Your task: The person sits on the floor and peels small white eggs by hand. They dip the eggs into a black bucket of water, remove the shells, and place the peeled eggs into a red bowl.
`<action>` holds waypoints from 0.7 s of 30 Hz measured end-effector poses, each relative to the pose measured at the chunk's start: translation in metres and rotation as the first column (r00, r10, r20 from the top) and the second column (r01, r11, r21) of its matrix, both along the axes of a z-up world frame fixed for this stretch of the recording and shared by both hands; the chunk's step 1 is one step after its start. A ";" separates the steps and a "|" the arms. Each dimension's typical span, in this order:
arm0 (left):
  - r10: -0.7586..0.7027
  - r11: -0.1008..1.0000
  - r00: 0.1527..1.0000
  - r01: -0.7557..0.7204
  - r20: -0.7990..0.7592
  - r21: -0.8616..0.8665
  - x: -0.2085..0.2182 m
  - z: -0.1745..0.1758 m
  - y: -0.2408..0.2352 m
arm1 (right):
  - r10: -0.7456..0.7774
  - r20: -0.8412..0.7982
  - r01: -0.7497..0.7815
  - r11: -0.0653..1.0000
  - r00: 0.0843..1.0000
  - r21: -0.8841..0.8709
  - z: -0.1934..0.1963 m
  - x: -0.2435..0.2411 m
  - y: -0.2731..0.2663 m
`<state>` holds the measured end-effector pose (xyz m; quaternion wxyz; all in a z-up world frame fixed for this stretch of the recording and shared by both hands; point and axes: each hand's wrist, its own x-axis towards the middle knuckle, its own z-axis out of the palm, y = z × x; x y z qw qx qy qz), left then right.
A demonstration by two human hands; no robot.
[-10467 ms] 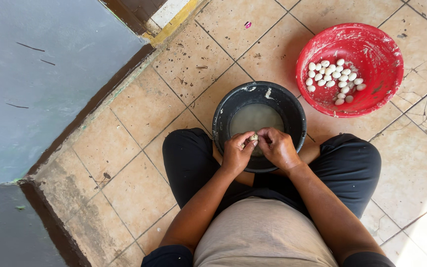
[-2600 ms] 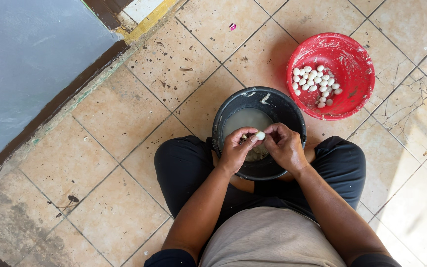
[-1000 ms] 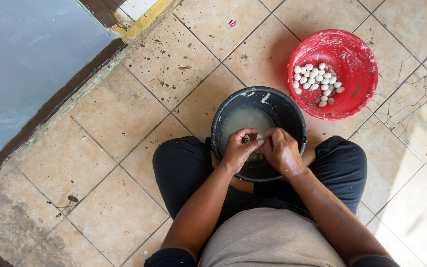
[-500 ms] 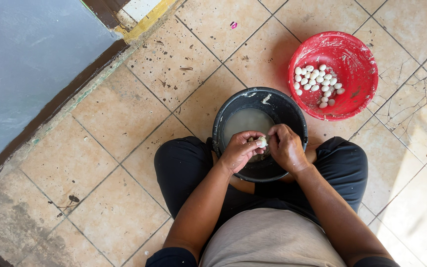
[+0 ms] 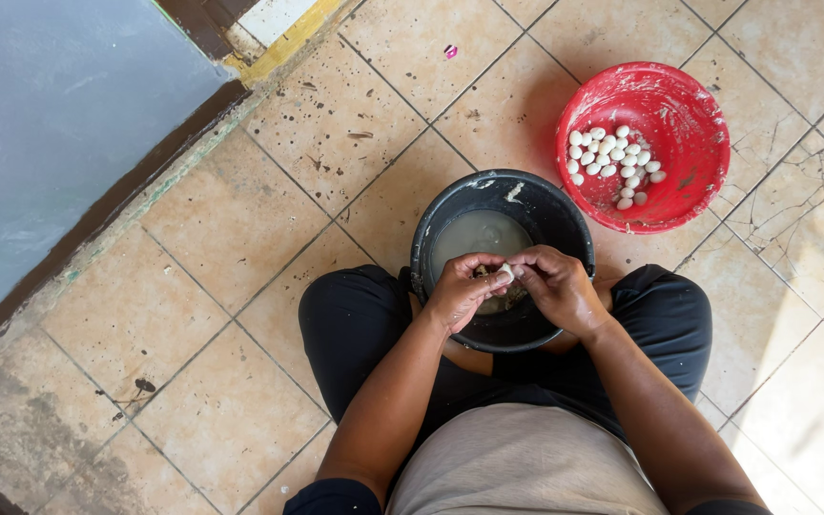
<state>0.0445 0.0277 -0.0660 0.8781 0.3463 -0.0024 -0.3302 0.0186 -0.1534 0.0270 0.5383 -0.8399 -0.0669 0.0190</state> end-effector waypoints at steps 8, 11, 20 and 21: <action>0.046 0.999 0.999 -0.046 -0.030 -0.024 -0.001 -0.011 -0.003 | -0.223 0.057 0.228 0.969 0.973 -0.093 -0.007 -0.001 0.021; 0.036 0.997 0.998 -0.039 -0.044 -0.063 -0.003 -0.011 -0.003 | -0.233 0.167 0.257 0.956 0.958 -0.143 -0.006 -0.001 0.026; 0.043 0.985 0.986 -0.069 -0.163 -0.157 0.005 0.001 0.001 | -0.217 0.359 0.327 0.902 0.908 -0.281 0.000 0.008 0.019; 0.051 0.984 0.983 -0.079 -0.175 -0.163 0.005 0.000 0.001 | -0.227 0.343 0.332 0.898 0.911 -0.289 0.002 0.008 0.019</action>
